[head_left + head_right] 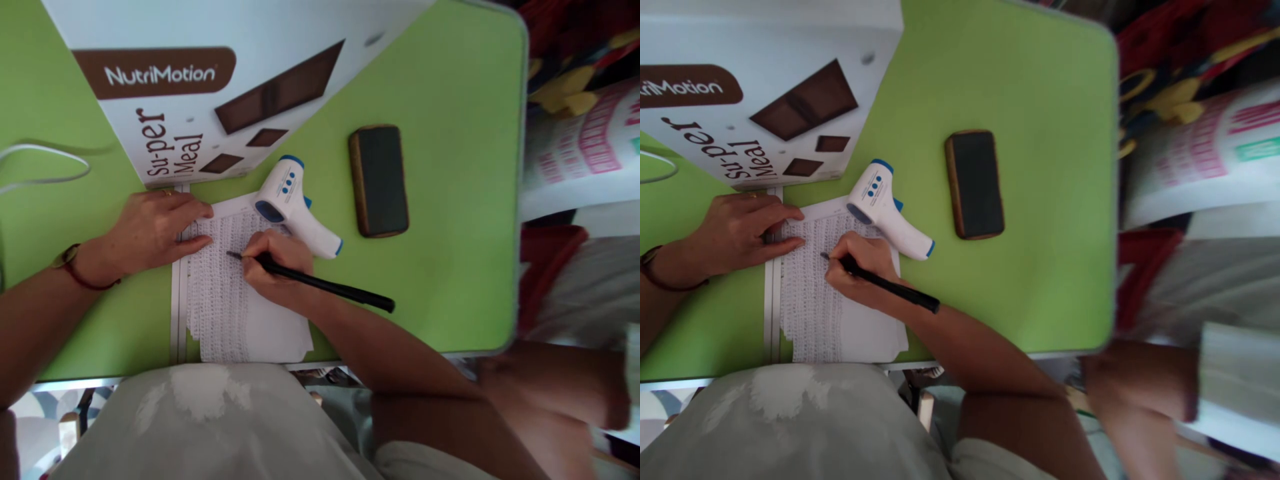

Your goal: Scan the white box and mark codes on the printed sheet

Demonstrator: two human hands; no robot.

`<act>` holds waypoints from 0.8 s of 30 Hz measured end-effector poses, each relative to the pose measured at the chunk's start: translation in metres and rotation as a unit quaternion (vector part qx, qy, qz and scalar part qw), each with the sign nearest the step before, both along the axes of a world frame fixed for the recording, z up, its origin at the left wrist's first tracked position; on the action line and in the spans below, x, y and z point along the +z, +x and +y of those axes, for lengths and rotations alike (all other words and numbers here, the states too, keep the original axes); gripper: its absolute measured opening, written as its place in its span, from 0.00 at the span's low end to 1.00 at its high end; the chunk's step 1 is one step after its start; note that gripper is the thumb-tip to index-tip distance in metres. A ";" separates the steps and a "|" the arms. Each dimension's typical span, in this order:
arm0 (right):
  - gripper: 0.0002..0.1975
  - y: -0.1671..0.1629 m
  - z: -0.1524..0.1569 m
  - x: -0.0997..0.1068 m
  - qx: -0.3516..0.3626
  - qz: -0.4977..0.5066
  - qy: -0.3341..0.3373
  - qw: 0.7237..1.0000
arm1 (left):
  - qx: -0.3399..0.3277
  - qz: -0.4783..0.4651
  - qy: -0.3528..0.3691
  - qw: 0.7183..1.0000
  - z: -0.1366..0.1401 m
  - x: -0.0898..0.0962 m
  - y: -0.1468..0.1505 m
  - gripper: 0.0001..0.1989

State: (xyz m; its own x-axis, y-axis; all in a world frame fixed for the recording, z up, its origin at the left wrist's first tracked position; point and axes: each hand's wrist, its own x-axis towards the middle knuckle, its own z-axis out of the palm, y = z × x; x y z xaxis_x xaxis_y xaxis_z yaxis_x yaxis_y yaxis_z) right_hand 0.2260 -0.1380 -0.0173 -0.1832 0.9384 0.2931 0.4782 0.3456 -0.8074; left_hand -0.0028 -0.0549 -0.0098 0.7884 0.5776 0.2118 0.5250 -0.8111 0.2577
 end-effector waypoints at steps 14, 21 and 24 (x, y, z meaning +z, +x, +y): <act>0.07 0.002 0.000 0.002 -0.001 -0.002 -0.026 1.000 | -0.004 -0.009 0.022 1.000 0.000 -0.001 0.000 0.19; 0.07 0.000 -0.002 -0.001 -0.003 -0.003 0.001 1.000 | 0.000 0.010 0.008 1.000 0.000 0.000 0.000 0.20; 0.08 0.003 -0.001 0.000 -0.020 -0.005 0.056 0.998 | 0.000 0.012 0.011 1.000 0.001 0.000 -0.001 0.20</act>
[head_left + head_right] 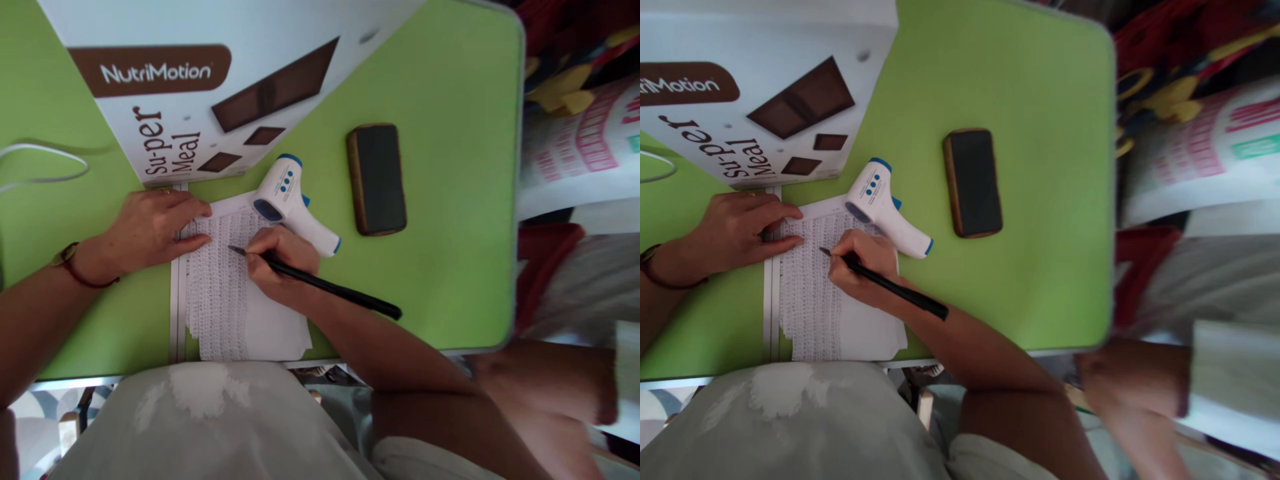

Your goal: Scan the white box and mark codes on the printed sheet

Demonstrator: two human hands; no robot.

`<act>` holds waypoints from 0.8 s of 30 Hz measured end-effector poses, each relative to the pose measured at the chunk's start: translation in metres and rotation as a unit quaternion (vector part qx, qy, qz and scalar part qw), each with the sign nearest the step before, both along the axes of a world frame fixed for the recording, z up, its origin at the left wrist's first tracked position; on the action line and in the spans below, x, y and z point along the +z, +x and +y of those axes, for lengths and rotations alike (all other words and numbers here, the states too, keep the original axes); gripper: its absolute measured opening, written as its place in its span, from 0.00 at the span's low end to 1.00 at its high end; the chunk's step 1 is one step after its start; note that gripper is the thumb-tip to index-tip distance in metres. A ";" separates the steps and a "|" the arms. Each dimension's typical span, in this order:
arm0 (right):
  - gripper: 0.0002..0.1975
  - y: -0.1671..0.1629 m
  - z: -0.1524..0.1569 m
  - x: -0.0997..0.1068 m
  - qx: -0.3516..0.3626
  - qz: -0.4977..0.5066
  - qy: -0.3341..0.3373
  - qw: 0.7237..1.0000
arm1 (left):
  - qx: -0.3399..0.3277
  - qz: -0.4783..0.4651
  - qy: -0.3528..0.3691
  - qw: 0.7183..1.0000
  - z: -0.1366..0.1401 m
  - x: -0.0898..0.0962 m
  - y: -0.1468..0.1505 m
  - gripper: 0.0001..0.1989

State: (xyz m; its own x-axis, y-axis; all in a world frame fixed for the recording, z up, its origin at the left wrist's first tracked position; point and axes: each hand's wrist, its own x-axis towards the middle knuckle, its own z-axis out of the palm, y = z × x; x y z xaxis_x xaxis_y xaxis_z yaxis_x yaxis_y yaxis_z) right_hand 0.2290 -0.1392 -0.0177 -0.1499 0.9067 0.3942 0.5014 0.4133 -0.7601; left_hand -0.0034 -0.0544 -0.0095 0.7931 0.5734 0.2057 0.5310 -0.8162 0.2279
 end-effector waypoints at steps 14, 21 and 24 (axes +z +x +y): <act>0.16 0.019 0.009 0.006 0.100 -0.340 0.171 0.919 | 0.029 -0.116 0.233 0.965 -0.009 0.016 -0.005 0.07; 0.13 0.012 0.014 0.016 0.072 -0.350 0.268 0.895 | 0.239 -0.136 0.341 0.899 -0.008 0.007 -0.015 0.23; 0.12 0.022 0.018 0.017 -0.038 -0.315 0.258 0.913 | 0.338 -0.074 0.251 0.904 0.000 0.016 -0.016 0.37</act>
State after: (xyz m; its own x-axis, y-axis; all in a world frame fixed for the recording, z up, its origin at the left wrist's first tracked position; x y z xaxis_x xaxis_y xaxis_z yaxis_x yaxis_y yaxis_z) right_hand 0.2509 -0.1215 -0.0011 -0.4387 0.6417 0.6291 0.8134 0.5811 -0.0254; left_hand -0.0193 -0.0547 0.0065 0.2385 0.7225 0.6489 0.9414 -0.3361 0.0282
